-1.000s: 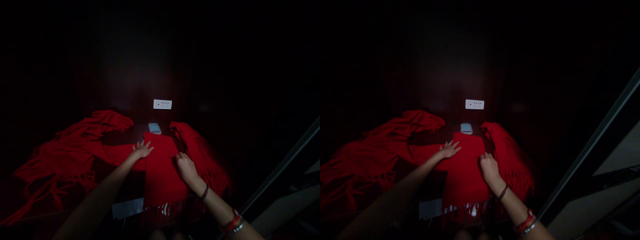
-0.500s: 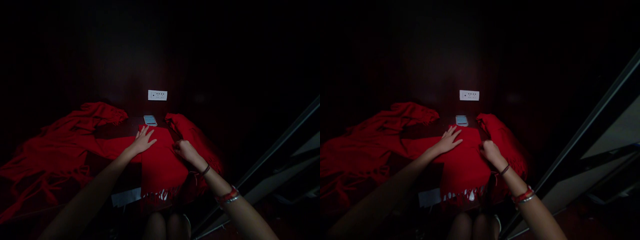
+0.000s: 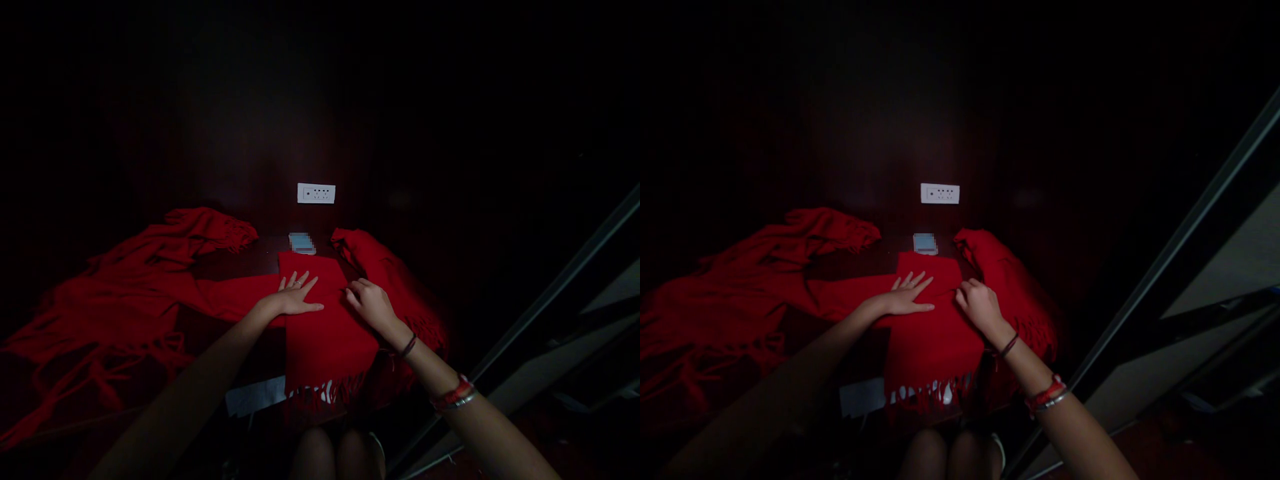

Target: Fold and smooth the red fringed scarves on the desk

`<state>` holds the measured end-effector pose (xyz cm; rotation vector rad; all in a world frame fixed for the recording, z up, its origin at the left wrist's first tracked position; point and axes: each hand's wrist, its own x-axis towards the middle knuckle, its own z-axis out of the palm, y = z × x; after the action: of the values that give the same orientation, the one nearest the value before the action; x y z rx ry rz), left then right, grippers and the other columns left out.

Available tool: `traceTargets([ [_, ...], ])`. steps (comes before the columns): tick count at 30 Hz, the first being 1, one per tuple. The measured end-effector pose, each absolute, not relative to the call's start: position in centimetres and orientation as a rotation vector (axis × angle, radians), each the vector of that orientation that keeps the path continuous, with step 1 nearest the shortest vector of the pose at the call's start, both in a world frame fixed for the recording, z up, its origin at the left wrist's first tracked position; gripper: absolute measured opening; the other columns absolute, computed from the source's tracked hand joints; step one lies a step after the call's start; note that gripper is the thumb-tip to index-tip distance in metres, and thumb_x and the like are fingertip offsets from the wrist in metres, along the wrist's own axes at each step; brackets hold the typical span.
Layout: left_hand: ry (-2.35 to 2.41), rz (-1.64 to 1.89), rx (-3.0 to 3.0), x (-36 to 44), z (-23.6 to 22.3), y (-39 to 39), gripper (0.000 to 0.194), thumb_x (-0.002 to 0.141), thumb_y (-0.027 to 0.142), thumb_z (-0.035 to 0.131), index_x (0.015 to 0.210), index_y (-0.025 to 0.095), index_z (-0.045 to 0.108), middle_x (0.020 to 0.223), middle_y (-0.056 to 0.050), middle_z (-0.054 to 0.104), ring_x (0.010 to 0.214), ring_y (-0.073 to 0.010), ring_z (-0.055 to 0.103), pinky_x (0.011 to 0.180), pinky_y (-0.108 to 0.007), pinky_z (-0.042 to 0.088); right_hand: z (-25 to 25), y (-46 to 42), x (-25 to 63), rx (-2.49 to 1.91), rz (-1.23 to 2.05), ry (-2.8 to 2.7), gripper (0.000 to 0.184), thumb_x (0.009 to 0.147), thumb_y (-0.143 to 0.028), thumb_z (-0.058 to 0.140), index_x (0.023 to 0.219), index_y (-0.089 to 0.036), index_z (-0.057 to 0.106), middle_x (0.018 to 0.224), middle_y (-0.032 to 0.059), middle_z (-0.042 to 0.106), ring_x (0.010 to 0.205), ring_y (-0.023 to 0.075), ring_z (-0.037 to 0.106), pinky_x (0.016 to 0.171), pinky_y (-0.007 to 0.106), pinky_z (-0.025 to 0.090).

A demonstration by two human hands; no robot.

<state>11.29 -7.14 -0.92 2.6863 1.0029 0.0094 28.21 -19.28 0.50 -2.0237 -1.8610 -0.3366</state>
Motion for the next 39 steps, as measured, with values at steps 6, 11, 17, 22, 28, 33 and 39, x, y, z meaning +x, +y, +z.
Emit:
traceTargets([
  [6,1.004,-0.021,2.683,11.4,-0.9,-7.2,0.090,0.059,0.073,0.033,0.131,0.026,0.008,0.137,-0.005,-0.003,0.122,-0.0300,-0.010,0.096,-0.048,0.001,-0.4,-19.4,28.6,-2.073,0.061,-1.661,0.033,0.069,-0.026,0.053,0.100,-0.016,0.044,0.081,0.0051,0.057,0.069,0.0139,0.053,0.060,0.021,0.037],
  [11,0.995,-0.048,2.692,11.3,-0.6,-7.3,0.090,0.059,0.074,0.031,0.131,0.026,0.007,0.137,-0.005,-0.004,0.122,-0.0296,-0.010,0.096,-0.048,0.001,-1.0,-18.4,29.3,-1.970,0.183,-1.434,0.025,0.067,-0.028,0.053,0.089,-0.018,0.049,0.084,0.0028,0.057,0.073,0.0133,0.052,0.063,0.022,0.037],
  [17,1.004,-0.081,2.692,11.3,-0.3,-7.4,0.090,0.059,0.074,0.030,0.131,0.025,0.007,0.137,-0.006,-0.004,0.122,-0.0295,-0.010,0.096,-0.047,0.001,-1.8,-17.1,29.3,-1.873,0.369,-1.172,0.030,0.054,-0.014,0.054,0.084,-0.019,0.053,0.062,-0.0050,0.052,0.056,0.0099,0.048,0.051,0.020,0.035],
  [22,1.036,-0.065,2.701,11.5,-0.6,-7.4,0.090,0.059,0.075,0.029,0.131,0.025,0.007,0.137,-0.006,-0.003,0.122,-0.0301,-0.010,0.096,-0.047,0.002,-1.7,-17.1,29.0,-1.786,0.294,-1.143,0.025,0.051,-0.009,0.048,0.073,-0.018,0.052,0.061,-0.0056,0.049,0.056,0.0084,0.046,0.052,0.019,0.035],
  [28,1.035,-0.069,2.710,11.5,-0.5,-7.7,0.088,0.061,0.074,0.028,0.131,0.025,0.007,0.137,-0.006,-0.004,0.121,-0.0305,-0.010,0.096,-0.047,0.003,-1.6,-17.1,28.6,-1.644,0.443,-0.953,0.024,0.054,-0.024,0.054,0.077,-0.017,0.050,0.062,-0.0038,0.050,0.056,0.0095,0.047,0.054,0.021,0.039],
  [33,1.044,-0.059,2.719,11.5,-0.5,-7.6,0.087,0.060,0.075,0.027,0.131,0.026,0.009,0.137,-0.006,-0.001,0.122,-0.0303,-0.008,0.096,-0.047,0.004,-2.3,-16.4,28.6,-1.660,0.347,-0.869,0.026,0.050,-0.014,0.055,0.075,-0.015,0.053,0.068,-0.0024,0.052,0.061,0.0091,0.049,0.058,0.020,0.039],
  [39,1.055,-0.049,2.724,11.5,-0.6,-7.6,0.086,0.061,0.074,0.027,0.131,0.027,0.010,0.137,-0.004,-0.001,0.122,-0.0293,-0.007,0.096,-0.047,0.004,-1.8,-16.9,28.8,-1.939,0.236,-1.140,0.030,0.052,-0.005,0.049,0.079,-0.017,0.056,0.070,-0.0019,0.056,0.062,0.0103,0.051,0.056,0.019,0.038],
])
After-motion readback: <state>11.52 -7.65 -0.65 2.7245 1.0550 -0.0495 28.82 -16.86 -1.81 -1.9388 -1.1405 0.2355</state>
